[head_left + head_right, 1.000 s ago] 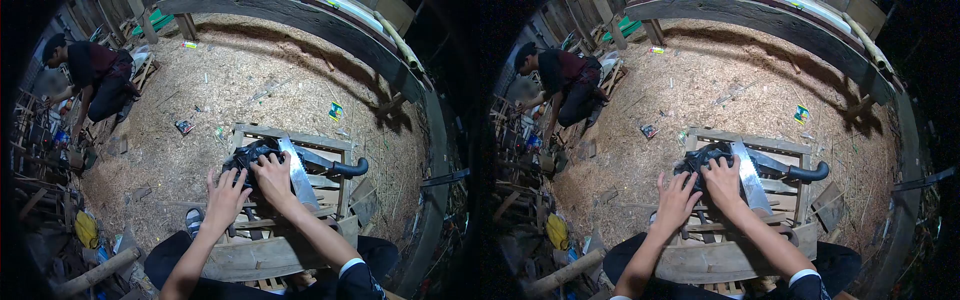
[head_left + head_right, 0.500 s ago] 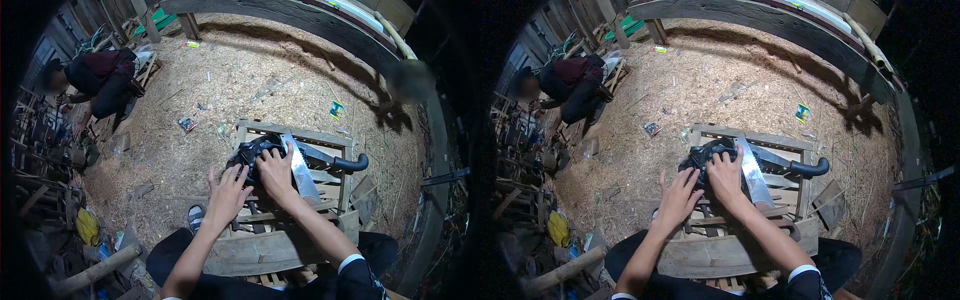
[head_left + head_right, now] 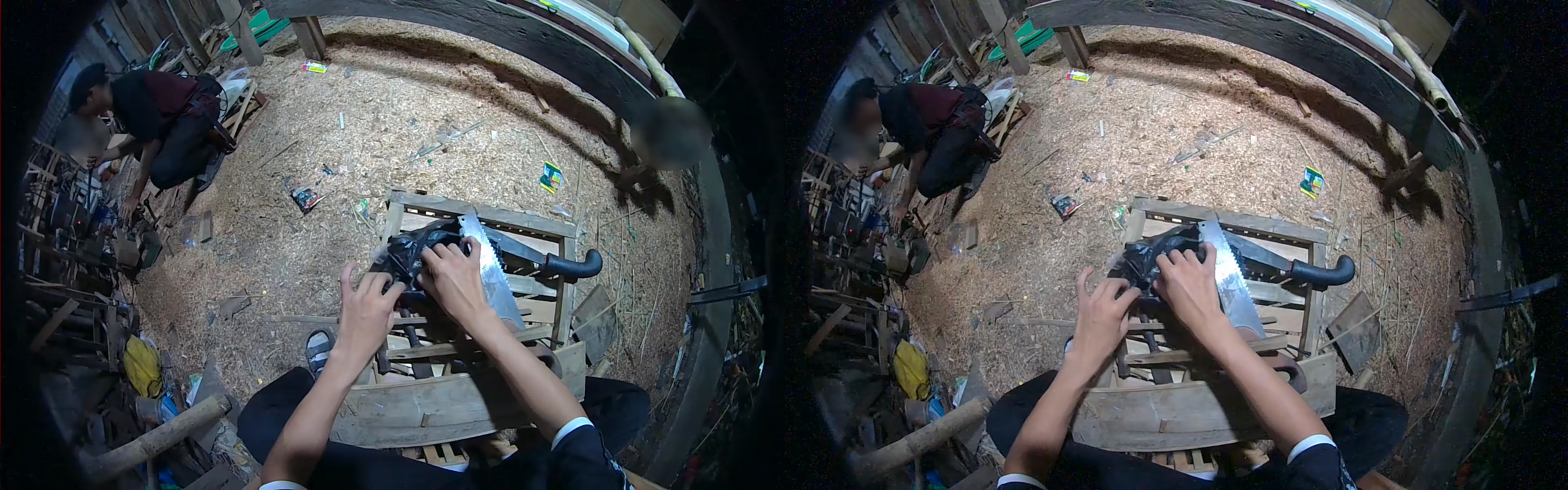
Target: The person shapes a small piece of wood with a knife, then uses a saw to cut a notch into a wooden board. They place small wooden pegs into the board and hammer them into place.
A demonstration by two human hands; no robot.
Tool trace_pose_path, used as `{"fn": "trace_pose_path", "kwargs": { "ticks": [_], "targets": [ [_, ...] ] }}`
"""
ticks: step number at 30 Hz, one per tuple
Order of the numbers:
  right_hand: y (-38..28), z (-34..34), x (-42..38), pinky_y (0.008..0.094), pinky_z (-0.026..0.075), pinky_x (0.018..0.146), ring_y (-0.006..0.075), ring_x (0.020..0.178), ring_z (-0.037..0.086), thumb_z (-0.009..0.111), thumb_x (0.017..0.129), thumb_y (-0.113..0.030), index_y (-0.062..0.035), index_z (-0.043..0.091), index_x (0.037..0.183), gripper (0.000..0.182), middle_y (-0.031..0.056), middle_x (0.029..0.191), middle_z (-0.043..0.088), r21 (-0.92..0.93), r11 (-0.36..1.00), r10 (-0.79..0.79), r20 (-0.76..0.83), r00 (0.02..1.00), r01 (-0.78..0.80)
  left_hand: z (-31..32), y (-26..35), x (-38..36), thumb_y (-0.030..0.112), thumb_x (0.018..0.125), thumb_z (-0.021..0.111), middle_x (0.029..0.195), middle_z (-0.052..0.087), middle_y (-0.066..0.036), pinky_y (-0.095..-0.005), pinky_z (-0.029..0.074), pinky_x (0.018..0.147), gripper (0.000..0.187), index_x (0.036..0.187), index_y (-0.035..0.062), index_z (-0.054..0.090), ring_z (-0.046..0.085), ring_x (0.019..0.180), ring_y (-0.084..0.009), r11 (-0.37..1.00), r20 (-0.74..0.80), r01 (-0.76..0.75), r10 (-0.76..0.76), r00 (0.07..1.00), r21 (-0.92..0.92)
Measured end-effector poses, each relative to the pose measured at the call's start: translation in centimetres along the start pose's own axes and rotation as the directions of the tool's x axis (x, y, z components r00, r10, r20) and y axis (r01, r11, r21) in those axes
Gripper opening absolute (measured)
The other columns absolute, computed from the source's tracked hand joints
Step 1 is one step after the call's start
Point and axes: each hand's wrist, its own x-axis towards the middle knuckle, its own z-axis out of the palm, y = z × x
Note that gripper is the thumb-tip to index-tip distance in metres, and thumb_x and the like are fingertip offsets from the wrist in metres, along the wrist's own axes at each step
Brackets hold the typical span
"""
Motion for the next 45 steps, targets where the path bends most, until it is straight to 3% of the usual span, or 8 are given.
{"fn": "trace_pose_path", "kwargs": {
  "ticks": [10, 23, 27, 34, 39, 41, 43, 45],
  "targets": [
    [0.0, -3.5, -1.2, 0.0559, 0.023, 0.122, 0.0221, 0.097, 0.072, 0.077, 0.091, -0.017, -0.0085, 0.075, 0.100, 0.013, 0.0037, 0.094, 0.076, 0.477, 0.879, 0.212, -0.365, 0.907, -0.014, -1.1, 0.9, -0.1, 0.025, 0.090, 0.077, 0.115, 0.072, -0.004, -0.0620, 0.020, 0.120, 0.030, 0.118, 0.0144, 0.076, 0.064, 0.120, -0.0222, 0.992, -0.133, -0.070, 0.055, 0.990, -0.109],
    [-4.6, -6.1, -15.6, 0.0386, 0.049, 0.094, 0.0264, 0.095, 0.068, 0.078, 0.090, -0.008, -0.0043, 0.078, 0.108, 0.018, 0.0097, 0.104, 0.077, 0.748, 0.651, 0.405, -0.196, 0.893, -0.131, -2.5, 6.9, -3.5, 0.017, 0.091, 0.080, 0.113, 0.078, 0.002, -0.0502, 0.022, 0.113, 0.025, 0.115, 0.0163, 0.077, 0.070, 0.105, -0.0159, 0.888, -0.239, -0.407, 0.357, 0.903, -0.215],
    [-4.2, -7.2, -19.5, 0.0275, 0.055, 0.084, 0.0115, 0.095, 0.068, 0.076, 0.096, -0.003, 0.0001, 0.065, 0.110, 0.018, 0.0057, 0.100, 0.071, 0.944, 0.292, 0.480, -0.008, 0.877, -0.151, -2.2, 10.4, -5.9, 0.019, 0.091, 0.080, 0.113, 0.078, 0.003, -0.0487, 0.024, 0.111, 0.021, 0.112, 0.0166, 0.079, 0.068, 0.107, -0.0144, 0.843, -0.193, -0.363, 0.311, 0.931, -0.396],
    [-2.2, -7.2, -22.6, 0.0268, 0.054, 0.086, 0.0100, 0.097, 0.068, 0.079, 0.096, -0.007, -0.0009, 0.063, 0.109, 0.021, 0.0025, 0.098, 0.070, 0.981, 0.173, 0.415, 0.009, 0.910, -0.089, 0.3, 14.9, -8.9, 0.020, 0.094, 0.080, 0.114, 0.080, 0.002, -0.0384, 0.028, 0.108, 0.018, 0.112, 0.0152, 0.082, 0.066, 0.114, -0.0137, 0.654, -0.107, -0.032, -0.075, 0.991, -0.756],
    [-2.9, -7.2, -21.6, 0.0291, 0.054, 0.083, 0.0129, 0.097, 0.070, 0.079, 0.097, -0.012, -0.0008, 0.064, 0.109, 0.022, 0.0056, 0.101, 0.074, 0.948, 0.312, 0.321, -0.050, 0.946, -0.056, 0.7, 14.3, -9.5, 0.018, 0.097, 0.077, 0.115, 0.080, -0.001, -0.0372, 0.030, 0.106, 0.012, 0.107, 0.0135, 0.082, 0.067, 0.112, -0.0163, 0.587, -0.146, -0.053, -0.113, 0.983, -0.808],
    [-2.9, -8.4, -21.1, 0.0360, 0.054, 0.092, 0.0202, 0.105, 0.071, 0.078, 0.096, -0.014, -0.0012, 0.066, 0.116, 0.027, 0.0095, 0.108, 0.073, 0.922, 0.349, 0.312, 0.056, 0.949, -0.169, 0.2, 14.3, -9.4, 0.017, 0.105, 0.069, 0.102, 0.079, -0.004, -0.0339, 0.050, 0.092, 0.013, 0.109, 0.0067, 0.077, 0.069, 0.104, -0.0162, 0.576, -0.113, 0.073, -0.280, 0.953, -0.814],
    [-2.7, -9.3, -20.0, 0.0430, 0.049, 0.105, 0.0292, 0.123, 0.064, 0.078, 0.093, -0.014, -0.0018, 0.066, 0.126, 0.037, 0.0139, 0.124, 0.070, 0.367, 0.929, 0.054, -0.270, 0.961, 0.051, -0.6, 13.3, -8.7, 0.015, 0.107, 0.066, 0.096, 0.077, -0.006, -0.0282, 0.056, 0.080, 0.014, 0.110, 0.0023, 0.071, 0.071, 0.092, -0.0135, 0.391, -0.082, 0.076, -0.371, 0.925, -0.917],
    [-3.0, -8.1, -18.8, 0.0507, 0.042, 0.114, 0.0363, 0.131, 0.056, 0.077, 0.086, -0.009, -0.0020, 0.065, 0.132, 0.048, 0.0155, 0.131, 0.066, 0.354, 0.935, 0.080, -0.228, 0.970, 0.006, -1.1, 12.1, -8.4, 0.014, 0.108, 0.065, 0.093, 0.076, -0.008, -0.0272, 0.056, 0.079, 0.013, 0.111, 0.0010, 0.068, 0.071, 0.084, -0.0116, 0.423, -0.096, 0.086, -0.390, 0.916, -0.902]
  ]
}}
